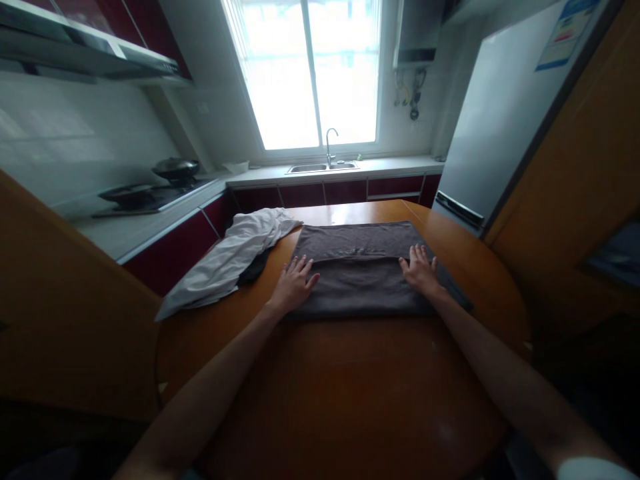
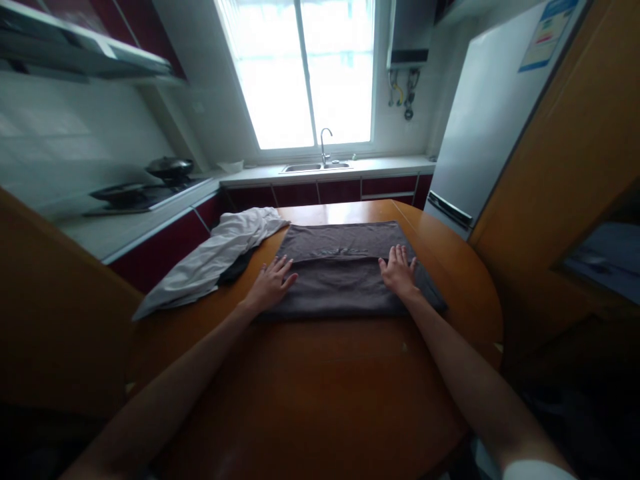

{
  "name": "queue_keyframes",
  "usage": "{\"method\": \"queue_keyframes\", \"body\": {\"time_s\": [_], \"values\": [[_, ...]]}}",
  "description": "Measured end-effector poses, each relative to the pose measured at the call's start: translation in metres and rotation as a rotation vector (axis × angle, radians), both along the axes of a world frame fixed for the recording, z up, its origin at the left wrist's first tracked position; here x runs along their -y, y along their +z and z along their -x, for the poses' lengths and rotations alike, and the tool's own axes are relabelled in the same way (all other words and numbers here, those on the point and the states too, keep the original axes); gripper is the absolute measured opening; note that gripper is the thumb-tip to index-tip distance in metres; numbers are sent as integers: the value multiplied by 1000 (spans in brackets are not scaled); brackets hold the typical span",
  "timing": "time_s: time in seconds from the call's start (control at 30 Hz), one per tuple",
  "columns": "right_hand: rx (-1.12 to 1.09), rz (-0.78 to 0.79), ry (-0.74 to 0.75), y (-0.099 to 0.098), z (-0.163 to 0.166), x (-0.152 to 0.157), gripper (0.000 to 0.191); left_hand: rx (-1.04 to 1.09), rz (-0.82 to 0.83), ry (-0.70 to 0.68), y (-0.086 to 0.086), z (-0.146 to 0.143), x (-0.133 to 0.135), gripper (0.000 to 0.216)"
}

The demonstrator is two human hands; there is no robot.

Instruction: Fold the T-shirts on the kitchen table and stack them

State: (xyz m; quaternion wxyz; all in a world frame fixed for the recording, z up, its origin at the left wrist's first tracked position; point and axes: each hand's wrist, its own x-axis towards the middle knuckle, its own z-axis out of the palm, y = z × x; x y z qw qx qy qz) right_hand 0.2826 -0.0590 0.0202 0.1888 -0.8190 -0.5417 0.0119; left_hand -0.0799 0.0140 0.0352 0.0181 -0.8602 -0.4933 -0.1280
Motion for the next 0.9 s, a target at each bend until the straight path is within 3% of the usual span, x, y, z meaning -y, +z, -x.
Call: {"method": "queue_keyframes", "body": {"time_s": [0.13, 0.3, 0.47, 0.6, 0.77, 0.9], "values": [[54, -84, 219, 7, 49, 15, 68, 68, -15, -196, 1, -23, 34, 63], [81, 78, 469, -5, 98, 36, 74, -37, 101, -293, -10, -39, 63, 64], [107, -51, 441, 0, 102, 40, 68, 2, 36, -308, -8, -42, 67, 64], [85, 52, 484, 0, 104, 39, 68, -48, 55, -357, -11, -46, 69, 60], [66, -35, 476, -2, 108, 40, 68, -20, 1, -375, -17, -48, 67, 60], [15, 34, 495, 0, 108, 40, 67, -51, 38, -383, -22, -49, 68, 59]]}}
